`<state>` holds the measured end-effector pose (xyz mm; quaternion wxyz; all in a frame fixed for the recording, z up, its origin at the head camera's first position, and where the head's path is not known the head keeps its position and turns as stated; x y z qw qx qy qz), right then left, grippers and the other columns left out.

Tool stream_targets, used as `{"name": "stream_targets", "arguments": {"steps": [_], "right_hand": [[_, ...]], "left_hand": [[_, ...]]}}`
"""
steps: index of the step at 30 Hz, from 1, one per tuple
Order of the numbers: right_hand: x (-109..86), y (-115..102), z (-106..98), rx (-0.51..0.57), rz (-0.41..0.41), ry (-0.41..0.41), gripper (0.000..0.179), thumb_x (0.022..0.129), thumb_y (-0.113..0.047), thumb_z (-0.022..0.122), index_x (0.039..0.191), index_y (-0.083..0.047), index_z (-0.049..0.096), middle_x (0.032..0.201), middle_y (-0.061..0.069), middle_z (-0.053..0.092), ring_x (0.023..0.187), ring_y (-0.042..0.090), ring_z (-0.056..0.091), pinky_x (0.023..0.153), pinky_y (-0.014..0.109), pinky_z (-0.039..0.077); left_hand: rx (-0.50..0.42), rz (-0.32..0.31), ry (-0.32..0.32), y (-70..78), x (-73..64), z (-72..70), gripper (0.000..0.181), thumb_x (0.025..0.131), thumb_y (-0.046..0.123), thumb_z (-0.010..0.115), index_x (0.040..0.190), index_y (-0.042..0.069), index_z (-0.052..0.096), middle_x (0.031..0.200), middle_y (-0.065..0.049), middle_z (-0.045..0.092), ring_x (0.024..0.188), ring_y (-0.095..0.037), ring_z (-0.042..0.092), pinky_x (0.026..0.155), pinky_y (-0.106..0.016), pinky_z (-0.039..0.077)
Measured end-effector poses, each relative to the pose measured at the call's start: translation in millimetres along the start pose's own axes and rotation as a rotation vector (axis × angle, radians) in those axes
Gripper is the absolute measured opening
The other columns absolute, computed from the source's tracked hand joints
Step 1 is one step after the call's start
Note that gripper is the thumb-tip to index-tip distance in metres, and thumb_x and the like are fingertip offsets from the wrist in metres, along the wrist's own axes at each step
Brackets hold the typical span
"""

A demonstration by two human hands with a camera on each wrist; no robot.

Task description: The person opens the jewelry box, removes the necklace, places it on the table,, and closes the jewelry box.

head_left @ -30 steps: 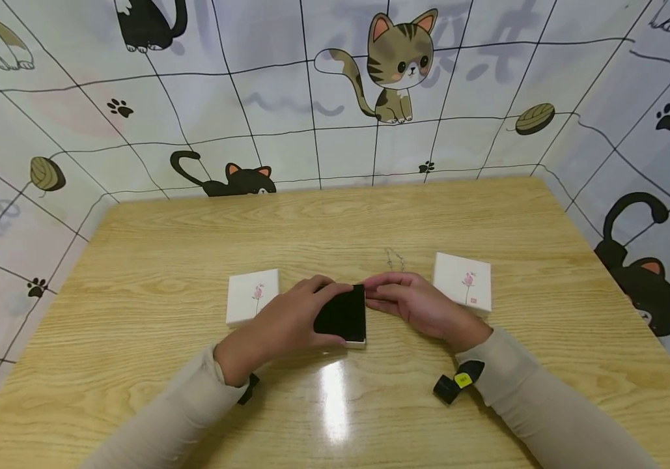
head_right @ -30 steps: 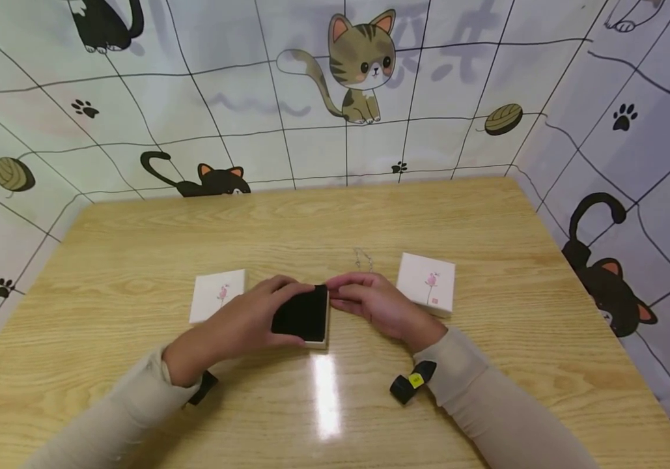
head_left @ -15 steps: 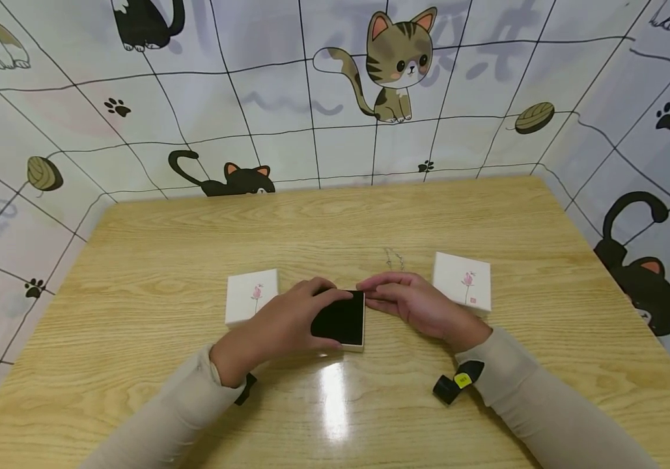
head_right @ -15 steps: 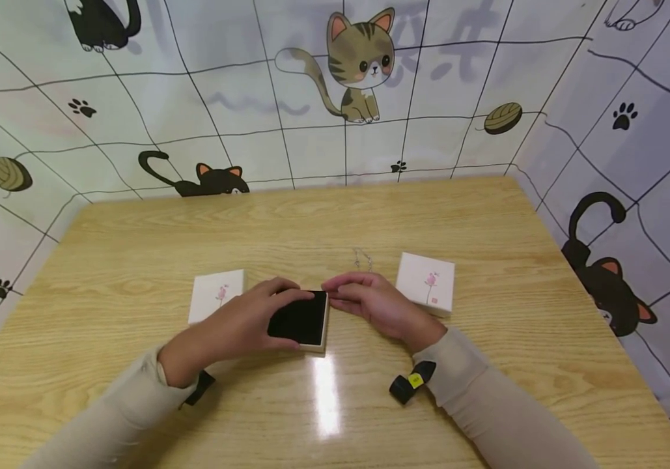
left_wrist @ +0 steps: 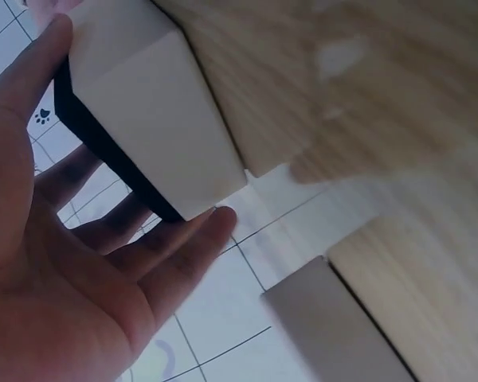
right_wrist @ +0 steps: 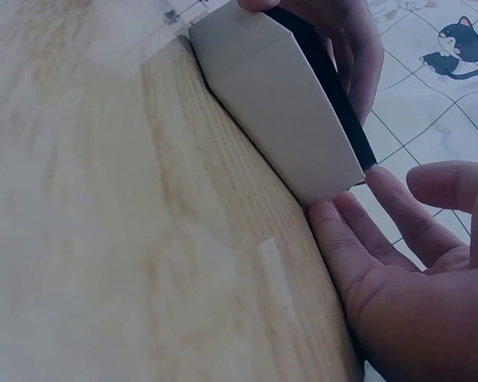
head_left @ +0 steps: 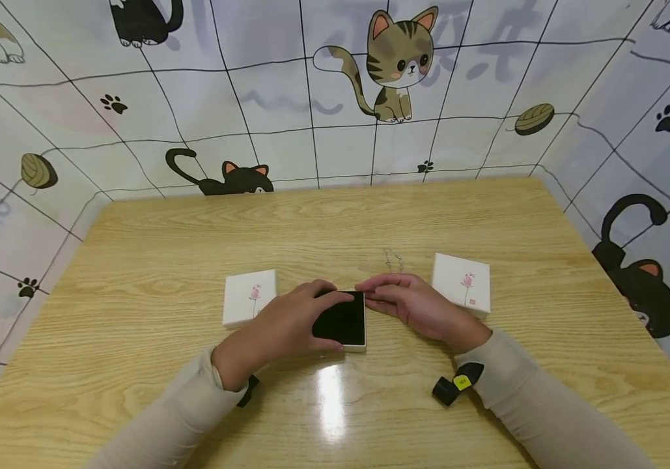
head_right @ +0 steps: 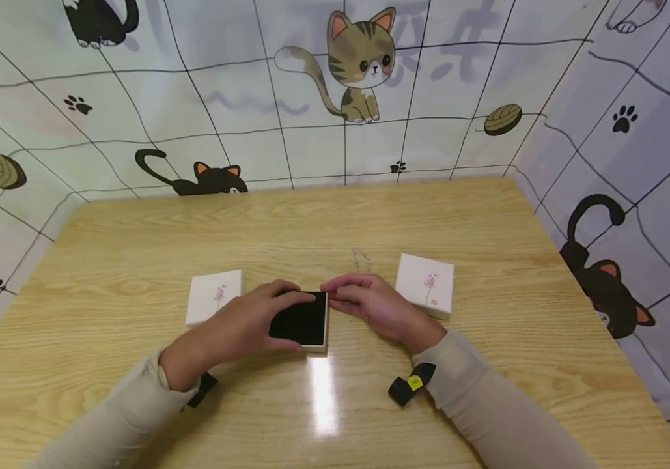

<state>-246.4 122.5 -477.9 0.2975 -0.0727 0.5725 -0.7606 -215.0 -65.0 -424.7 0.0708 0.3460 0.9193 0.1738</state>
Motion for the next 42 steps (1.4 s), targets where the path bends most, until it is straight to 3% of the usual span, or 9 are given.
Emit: {"name": "stream_targets", "arguments": {"steps": [5,11,24,42], "right_hand": [[0.3,0.1,0.8,0.001,-0.001,-0.003,0.033,0.104,-0.007,0.048,0.131,0.009,0.056,0.134,0.01,0.06,0.12,0.013,0.062,0.104,0.031,0.049],[0.8,0.5,0.9,-0.007,0.003,-0.013,0.033,0.104,-0.009,0.049,0.131,0.008,0.057,0.135,0.01,0.06,0.122,0.014,0.061,0.104,0.031,0.049],[0.5,0.5,0.6,-0.02,-0.005,-0.013,0.033,0.104,-0.01,0.051,0.131,0.007,0.057,0.137,0.011,0.058,0.122,0.013,0.061,0.104,0.031,0.049],[1.6,1.5,1.5,-0.041,-0.004,-0.007,0.035,0.102,-0.007,0.052,0.133,0.011,0.054,0.138,0.012,0.058,0.122,0.013,0.061,0.104,0.032,0.049]], "left_hand": [[0.035,0.012,-0.021,2.3,0.5,-1.6,0.073,0.082,0.057,0.075,0.145,0.028,0.051,0.139,-0.002,0.055,0.122,-0.021,0.059,0.097,-0.041,0.052],[-0.007,-0.004,-0.065,3.6,0.5,-0.4,0.059,0.096,0.056,0.059,0.147,0.027,0.049,0.141,0.0,0.054,0.121,-0.021,0.06,0.099,-0.042,0.051],[0.008,0.005,-0.09,3.7,1.0,3.0,0.06,0.096,0.052,0.061,0.149,0.028,0.046,0.141,0.0,0.053,0.119,-0.022,0.062,0.099,-0.042,0.051],[0.092,-0.006,-0.04,6.1,0.8,2.7,0.059,0.094,0.054,0.064,0.146,0.031,0.05,0.135,-0.002,0.057,0.112,-0.026,0.064,0.091,-0.046,0.053]]}}
Point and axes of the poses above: each hand's wrist, its own x-axis towards the middle knuckle, its own z-axis out of the palm, y = z × x, the point moved 6 cm from there along x, towards the middle knuckle
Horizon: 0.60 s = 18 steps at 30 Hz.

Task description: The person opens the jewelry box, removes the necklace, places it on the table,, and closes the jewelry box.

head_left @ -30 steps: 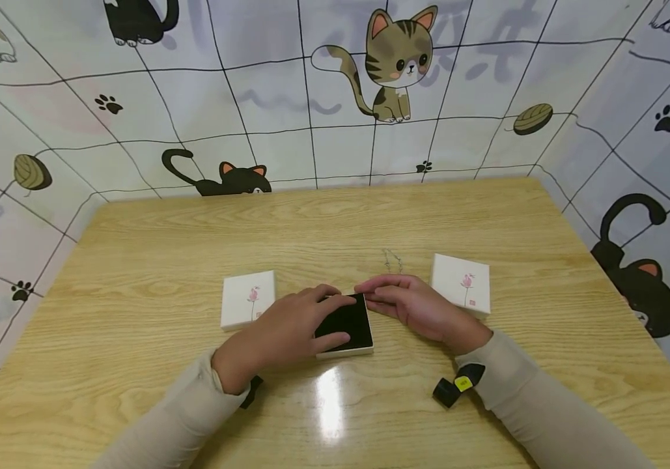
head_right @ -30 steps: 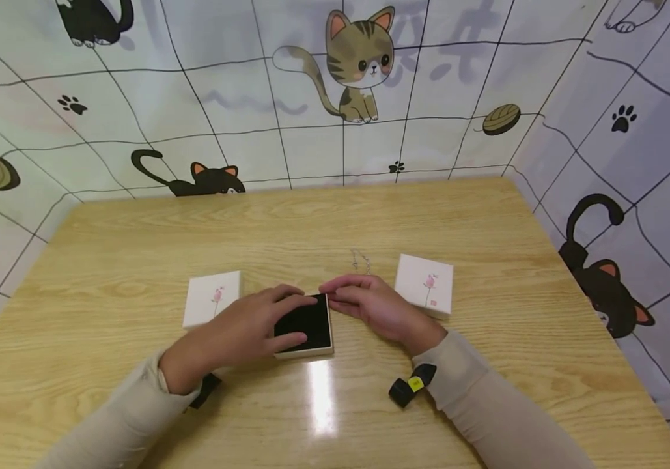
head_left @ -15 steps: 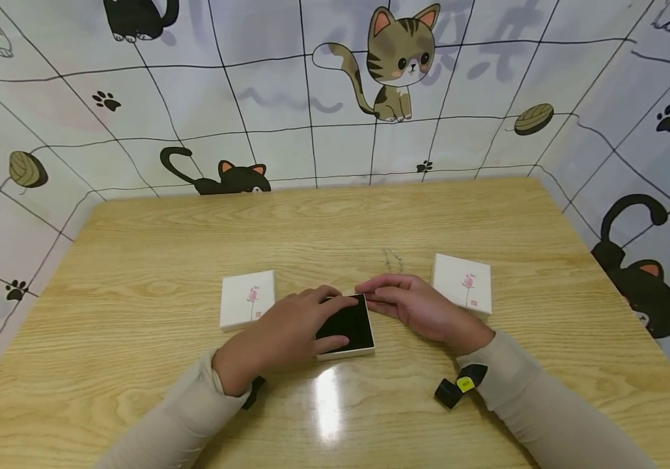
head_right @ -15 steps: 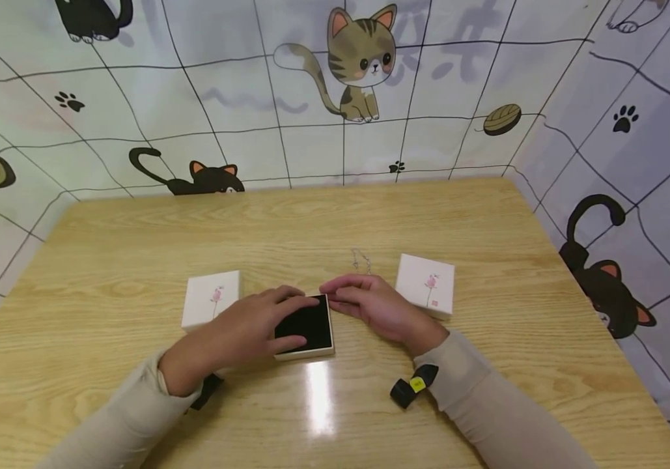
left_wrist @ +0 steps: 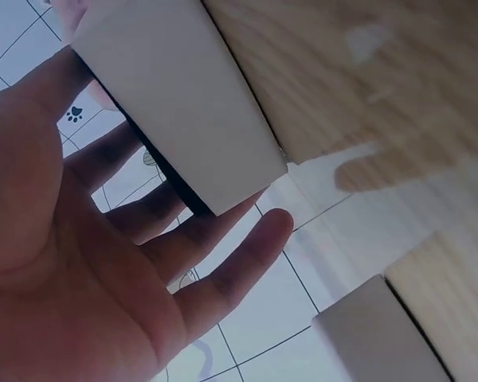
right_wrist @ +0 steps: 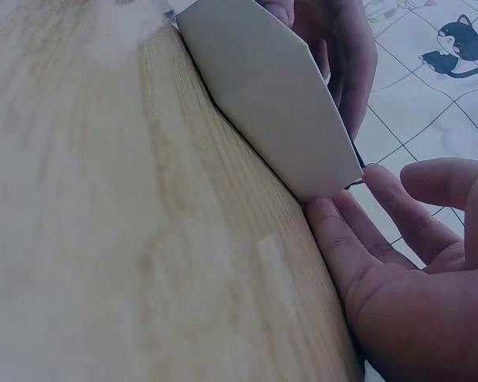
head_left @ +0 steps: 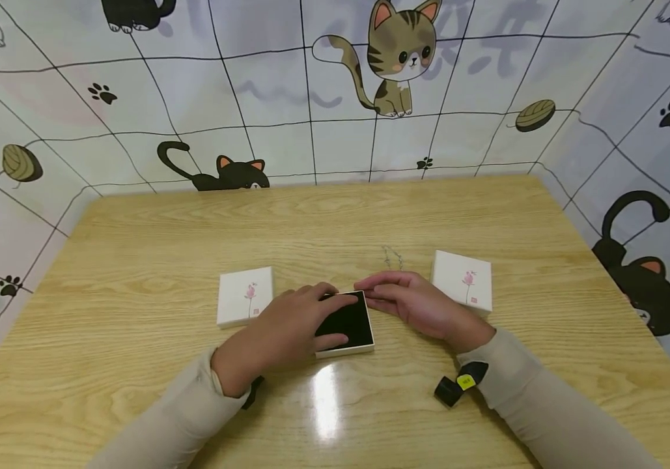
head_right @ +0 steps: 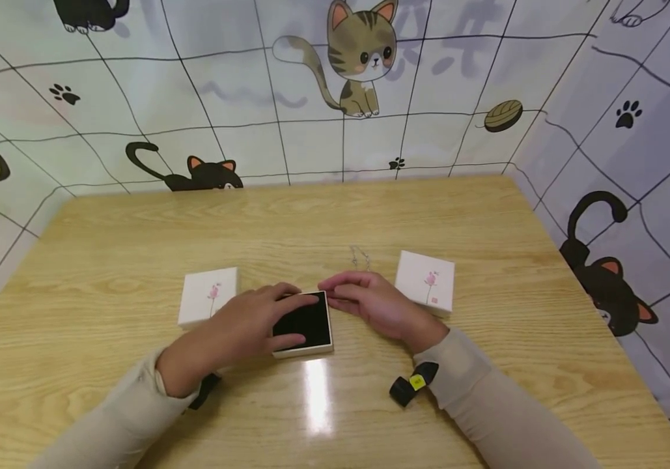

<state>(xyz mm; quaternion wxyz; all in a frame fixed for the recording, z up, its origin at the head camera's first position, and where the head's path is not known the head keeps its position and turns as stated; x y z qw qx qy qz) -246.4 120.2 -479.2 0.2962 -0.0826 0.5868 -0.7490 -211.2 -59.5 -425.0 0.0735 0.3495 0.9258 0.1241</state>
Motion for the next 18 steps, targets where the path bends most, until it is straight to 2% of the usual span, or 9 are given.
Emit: {"name": "stream_targets", "arguments": {"steps": [3,6,10,14,18], "right_hand": [[-1.1,-1,-2,0.012,-0.006,0.003,0.034,0.102,-0.007,0.052,0.131,0.009,0.056,0.137,0.013,0.058,0.122,0.014,0.062,0.104,0.032,0.049],[-1.2,-1,-1,0.019,-0.002,0.009,0.032,0.102,-0.007,0.052,0.13,0.008,0.057,0.137,0.013,0.058,0.121,0.013,0.062,0.104,0.032,0.049],[-1.7,-1,-1,0.008,-0.001,0.016,0.031,0.103,-0.006,0.051,0.13,0.007,0.058,0.137,0.013,0.058,0.122,0.013,0.062,0.103,0.032,0.049],[-1.8,-2,0,-0.001,-0.003,0.015,0.03,0.103,-0.006,0.049,0.128,0.006,0.059,0.135,0.011,0.059,0.123,0.014,0.061,0.104,0.032,0.049],[-1.5,-3,0,-0.004,-0.007,0.013,0.029,0.104,-0.006,0.049,0.128,0.006,0.059,0.135,0.01,0.06,0.123,0.013,0.061,0.104,0.032,0.049]], "left_hand": [[0.104,0.014,0.048,4.7,0.9,-2.0,0.059,0.091,0.054,0.067,0.143,0.03,0.053,0.139,-0.005,0.056,0.123,-0.027,0.059,0.098,-0.05,0.049],[0.236,0.045,0.131,12.2,-0.7,-6.3,0.055,0.088,0.052,0.072,0.136,0.029,0.06,0.138,-0.006,0.057,0.129,-0.027,0.055,0.103,-0.051,0.045],[0.323,0.076,0.219,21.6,-3.1,-12.6,0.044,0.085,0.047,0.077,0.124,0.03,0.068,0.124,-0.001,0.063,0.115,-0.023,0.059,0.095,-0.046,0.047],[0.334,0.082,0.213,24.9,-4.7,-12.9,0.034,0.085,0.043,0.078,0.116,0.03,0.072,0.111,0.003,0.064,0.103,-0.019,0.06,0.089,-0.042,0.047],[0.335,0.087,0.194,25.4,-5.4,-11.1,0.03,0.086,0.041,0.077,0.114,0.031,0.073,0.109,0.003,0.065,0.102,-0.02,0.061,0.088,-0.043,0.046]]}}
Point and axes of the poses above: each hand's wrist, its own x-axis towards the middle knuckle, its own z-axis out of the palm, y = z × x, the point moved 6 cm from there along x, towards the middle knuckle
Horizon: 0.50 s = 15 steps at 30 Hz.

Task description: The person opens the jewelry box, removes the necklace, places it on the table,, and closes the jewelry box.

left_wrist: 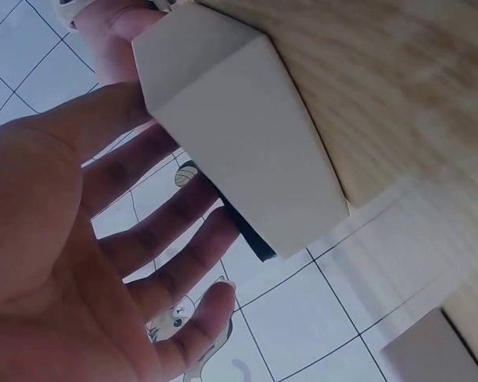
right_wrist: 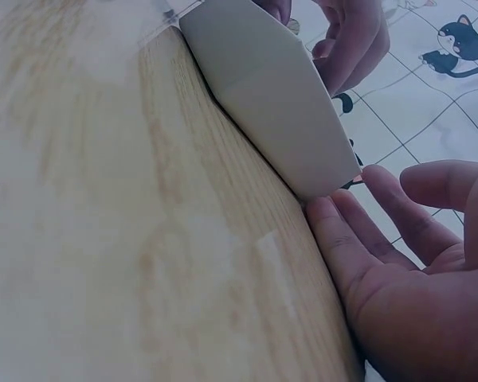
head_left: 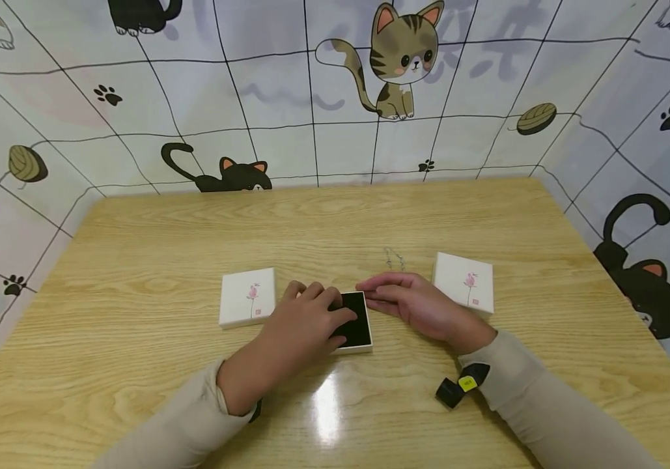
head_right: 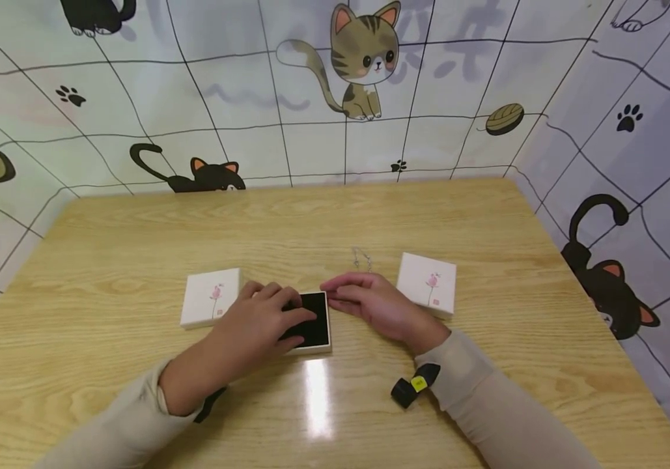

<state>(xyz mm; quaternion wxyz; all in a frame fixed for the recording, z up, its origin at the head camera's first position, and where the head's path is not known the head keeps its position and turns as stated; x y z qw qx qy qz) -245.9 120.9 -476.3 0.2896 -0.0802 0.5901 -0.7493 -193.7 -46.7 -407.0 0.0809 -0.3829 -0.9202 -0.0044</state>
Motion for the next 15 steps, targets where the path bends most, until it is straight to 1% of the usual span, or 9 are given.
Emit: {"name": "stream_targets", "arguments": {"steps": [5,15], "right_hand": [[0.5,0.0,-0.4,0.001,-0.008,0.001,0.029,0.104,-0.006,0.049,0.127,0.006,0.059,0.136,0.012,0.059,0.122,0.013,0.061,0.104,0.032,0.049],[0.6,1.7,0.4,0.015,-0.001,0.009,0.028,0.103,-0.005,0.05,0.126,0.005,0.06,0.132,0.009,0.061,0.12,0.012,0.062,0.102,0.031,0.05]], "left_hand": [[-0.019,-0.005,-0.009,-0.2,0.1,1.0,0.029,0.087,0.04,0.077,0.114,0.03,0.073,0.11,0.003,0.065,0.102,-0.02,0.06,0.087,-0.043,0.046],[-0.036,-0.012,-0.023,-0.2,-0.7,6.1,0.03,0.088,0.038,0.076,0.116,0.03,0.073,0.112,0.003,0.065,0.102,-0.019,0.059,0.084,-0.04,0.047]]}}
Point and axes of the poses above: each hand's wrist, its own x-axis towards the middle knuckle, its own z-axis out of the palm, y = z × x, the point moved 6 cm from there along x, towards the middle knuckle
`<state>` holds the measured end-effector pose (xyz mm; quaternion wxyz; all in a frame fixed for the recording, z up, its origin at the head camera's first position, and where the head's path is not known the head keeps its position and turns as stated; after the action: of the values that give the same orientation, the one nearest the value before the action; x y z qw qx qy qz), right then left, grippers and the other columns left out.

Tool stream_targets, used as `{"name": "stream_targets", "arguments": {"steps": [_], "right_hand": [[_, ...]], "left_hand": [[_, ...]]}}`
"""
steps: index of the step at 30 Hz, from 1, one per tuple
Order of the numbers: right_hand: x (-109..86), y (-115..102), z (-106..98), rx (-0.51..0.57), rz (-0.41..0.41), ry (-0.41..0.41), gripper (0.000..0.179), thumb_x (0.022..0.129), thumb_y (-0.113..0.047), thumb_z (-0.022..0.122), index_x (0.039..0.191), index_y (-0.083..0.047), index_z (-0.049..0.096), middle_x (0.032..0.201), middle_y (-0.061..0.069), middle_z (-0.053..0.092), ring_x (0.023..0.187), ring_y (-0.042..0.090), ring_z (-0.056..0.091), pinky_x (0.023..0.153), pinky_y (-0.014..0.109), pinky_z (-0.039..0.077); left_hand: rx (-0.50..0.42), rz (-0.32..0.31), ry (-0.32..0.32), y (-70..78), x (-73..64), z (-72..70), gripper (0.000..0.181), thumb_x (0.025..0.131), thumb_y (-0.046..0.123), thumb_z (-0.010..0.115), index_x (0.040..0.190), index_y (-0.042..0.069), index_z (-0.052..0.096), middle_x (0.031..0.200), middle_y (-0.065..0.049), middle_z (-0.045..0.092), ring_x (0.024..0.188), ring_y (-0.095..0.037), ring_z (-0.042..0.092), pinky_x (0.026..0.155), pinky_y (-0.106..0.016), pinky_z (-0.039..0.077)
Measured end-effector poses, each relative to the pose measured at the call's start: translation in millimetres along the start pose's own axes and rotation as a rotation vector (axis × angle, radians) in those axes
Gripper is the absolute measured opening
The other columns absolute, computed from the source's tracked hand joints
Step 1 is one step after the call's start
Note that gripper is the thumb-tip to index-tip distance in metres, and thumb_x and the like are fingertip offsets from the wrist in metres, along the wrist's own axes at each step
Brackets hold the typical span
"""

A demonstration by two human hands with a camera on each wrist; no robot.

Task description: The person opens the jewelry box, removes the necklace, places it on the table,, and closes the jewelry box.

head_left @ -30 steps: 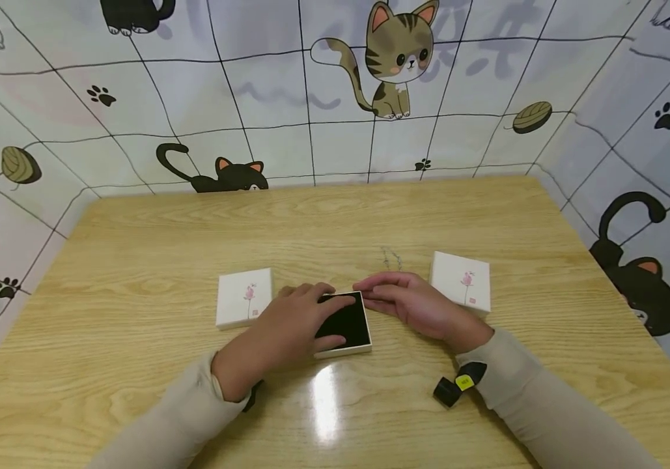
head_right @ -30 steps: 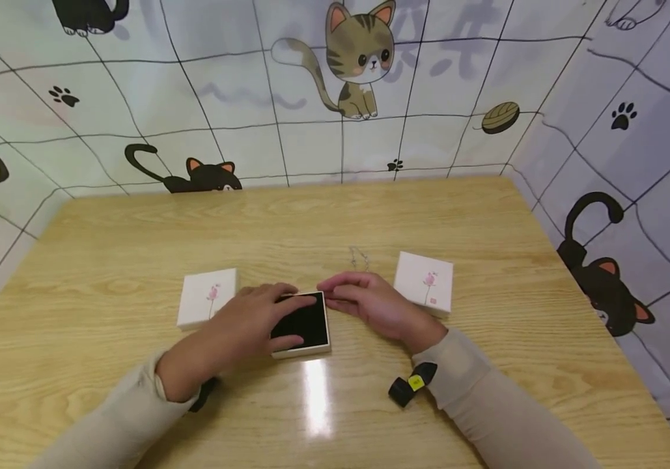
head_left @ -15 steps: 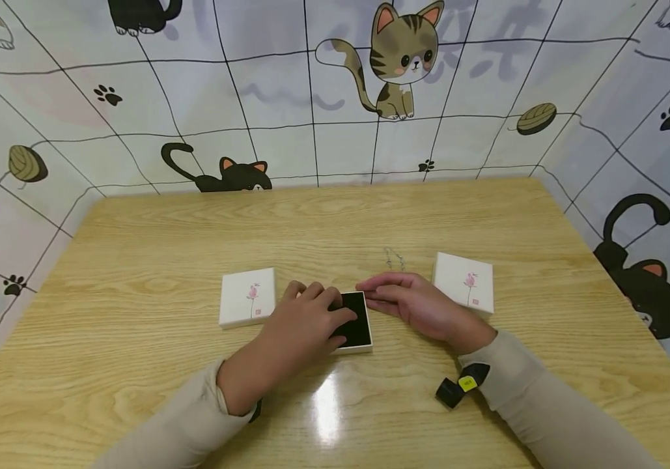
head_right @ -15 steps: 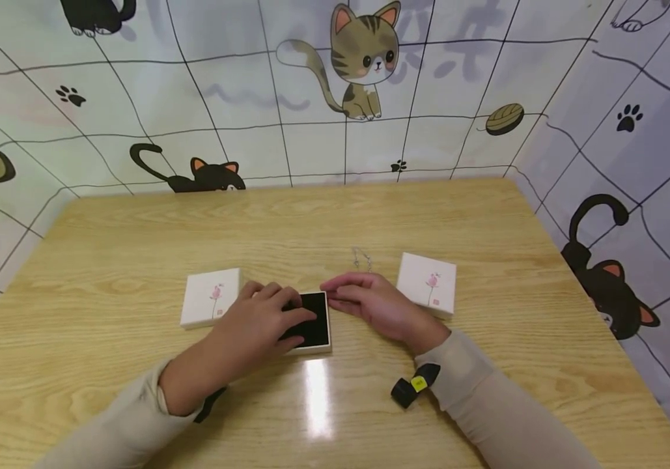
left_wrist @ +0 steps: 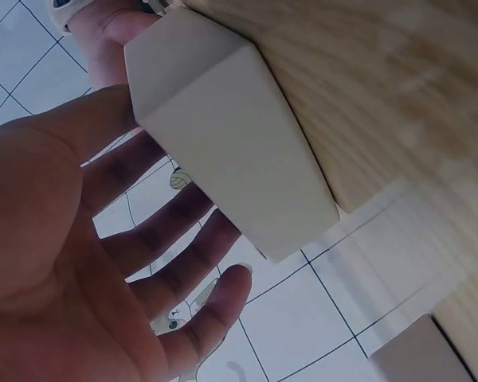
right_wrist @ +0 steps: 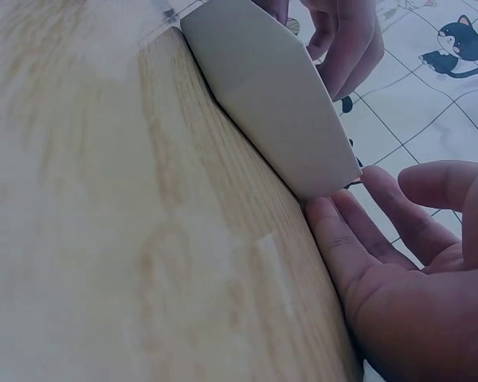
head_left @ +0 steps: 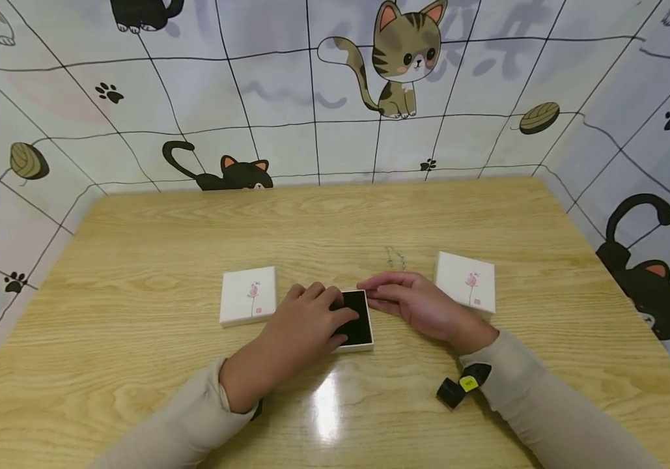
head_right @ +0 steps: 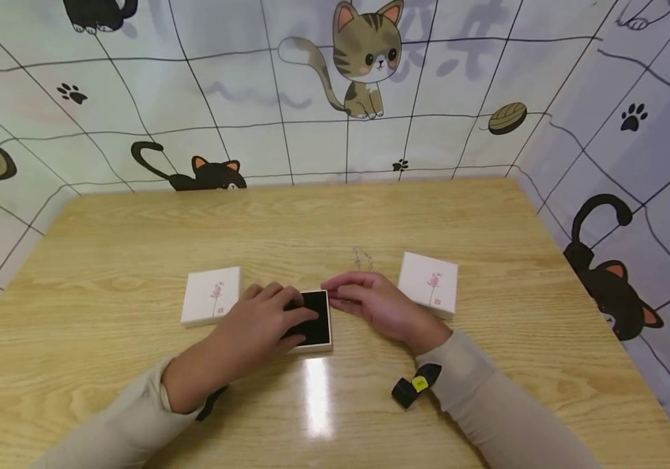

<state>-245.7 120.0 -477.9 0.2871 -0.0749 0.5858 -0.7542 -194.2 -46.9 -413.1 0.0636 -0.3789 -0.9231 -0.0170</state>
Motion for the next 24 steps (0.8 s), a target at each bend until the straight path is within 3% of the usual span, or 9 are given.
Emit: {"name": "stream_targets", "arguments": {"steps": [10,24], "right_hand": [[0.4,1.1,0.0,-0.029,0.012,0.001,0.035,0.103,-0.004,0.049,0.133,0.013,0.053,0.135,0.011,0.059,0.122,0.014,0.061,0.103,0.032,0.049],[0.5,0.6,-0.2,-0.031,0.024,-0.002,0.034,0.103,-0.005,0.049,0.132,0.011,0.055,0.137,0.011,0.059,0.124,0.015,0.061,0.104,0.033,0.049]], "left_hand": [[-0.002,0.011,0.008,1.2,-0.2,1.6,0.027,0.089,0.04,0.075,0.114,0.031,0.074,0.108,0.004,0.067,0.098,-0.019,0.061,0.079,-0.038,0.048],[-0.014,0.003,-0.041,-1.1,1.7,6.5,0.026,0.09,0.039,0.074,0.115,0.034,0.074,0.111,0.003,0.067,0.099,-0.019,0.061,0.079,-0.039,0.048]]}}
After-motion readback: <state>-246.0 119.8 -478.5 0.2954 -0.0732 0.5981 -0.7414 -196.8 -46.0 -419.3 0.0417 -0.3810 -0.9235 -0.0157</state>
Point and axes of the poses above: each hand's wrist, its own x-axis towards the middle knuckle, its own z-axis out of the palm, y = z × x, the point moved 6 cm from there along x, towards the middle knuckle
